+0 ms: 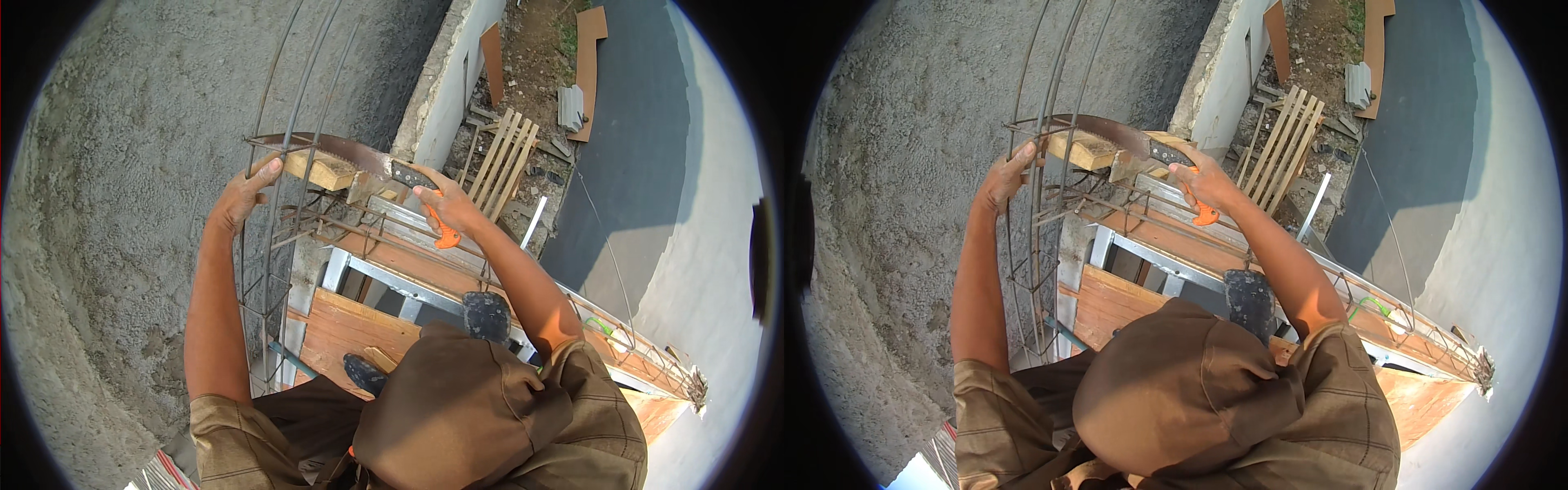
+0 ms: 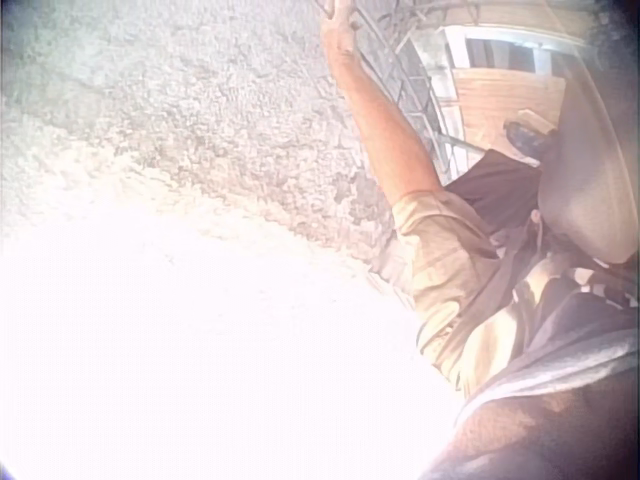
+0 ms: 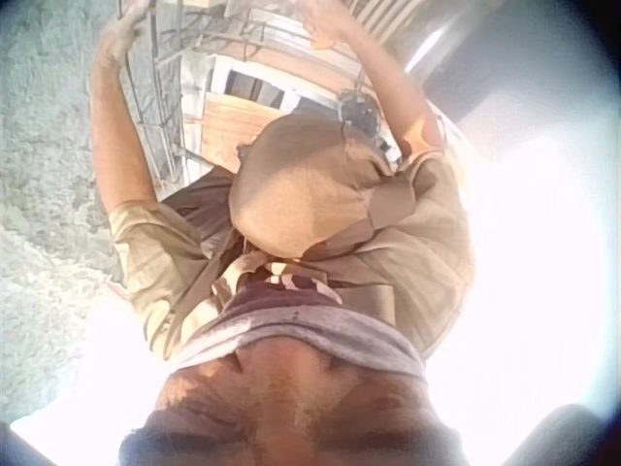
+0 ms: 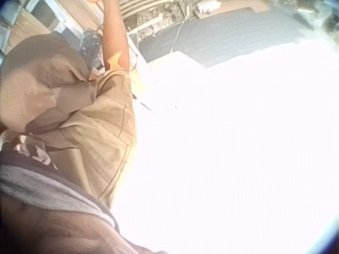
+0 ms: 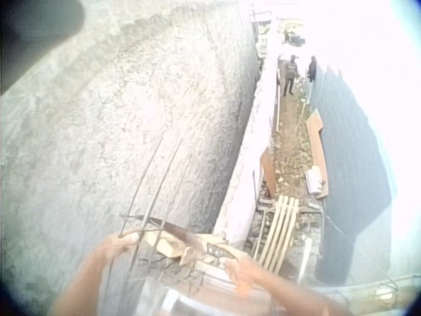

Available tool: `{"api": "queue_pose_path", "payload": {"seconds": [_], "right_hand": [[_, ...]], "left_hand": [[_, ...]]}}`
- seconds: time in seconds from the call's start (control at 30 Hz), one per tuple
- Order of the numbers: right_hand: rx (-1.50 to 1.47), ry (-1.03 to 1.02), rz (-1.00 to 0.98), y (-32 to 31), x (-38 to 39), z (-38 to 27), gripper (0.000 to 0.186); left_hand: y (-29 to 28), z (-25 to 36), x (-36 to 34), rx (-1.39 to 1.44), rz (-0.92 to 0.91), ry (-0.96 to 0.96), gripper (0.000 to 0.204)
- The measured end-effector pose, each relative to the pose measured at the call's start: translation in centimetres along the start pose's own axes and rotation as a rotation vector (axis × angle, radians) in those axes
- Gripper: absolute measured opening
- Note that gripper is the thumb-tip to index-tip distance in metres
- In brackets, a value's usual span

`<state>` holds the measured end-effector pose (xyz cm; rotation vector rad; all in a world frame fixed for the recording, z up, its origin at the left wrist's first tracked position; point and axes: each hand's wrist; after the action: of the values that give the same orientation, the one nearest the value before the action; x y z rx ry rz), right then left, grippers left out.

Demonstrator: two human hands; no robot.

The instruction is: The person is sawing a wooden block and then securing rebar with wire while on a construction scaffolding.

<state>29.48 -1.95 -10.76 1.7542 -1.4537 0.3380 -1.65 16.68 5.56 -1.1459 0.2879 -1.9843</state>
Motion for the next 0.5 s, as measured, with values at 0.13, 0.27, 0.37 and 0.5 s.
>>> {"api": "queue_pose_path", "payload": {"seconds": [0.13, 0.27, 0.37, 0.5], "right_hand": [[0.056, -0.109, -0.046, 0.1, -1.0, -0.2, 0.061], [0.028, -0.001, 0.032, -0.6, 0.6, 0.2, 0.061], [0.022, 0.018, 0.041, -1.0, 1.4, 0.0, 0.061], [0.023, -0.004, -0.009, -0.5, -0.1, -0.7, 0.06]], "left_hand": [[0.1, -0.9, -0.5, 0.147, 0.079, 0.026, 0.107], [0.3, -0.9, -0.6, 0.305, -0.002, 0.035, 0.103], [0.4, -0.5, -0.4, 0.331, -0.049, 0.018, 0.102], [0.6, 0.0, -0.3, 0.348, -0.04, 0.034, 0.103]]}}
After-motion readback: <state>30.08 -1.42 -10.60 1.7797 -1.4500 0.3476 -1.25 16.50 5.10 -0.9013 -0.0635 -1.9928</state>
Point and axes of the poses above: each hand's wrist, its own x-axis away from the middle knuckle, its own y-axis out of the palm, z = x × y, and after that the axes turned 9 degrees about y, right-handed
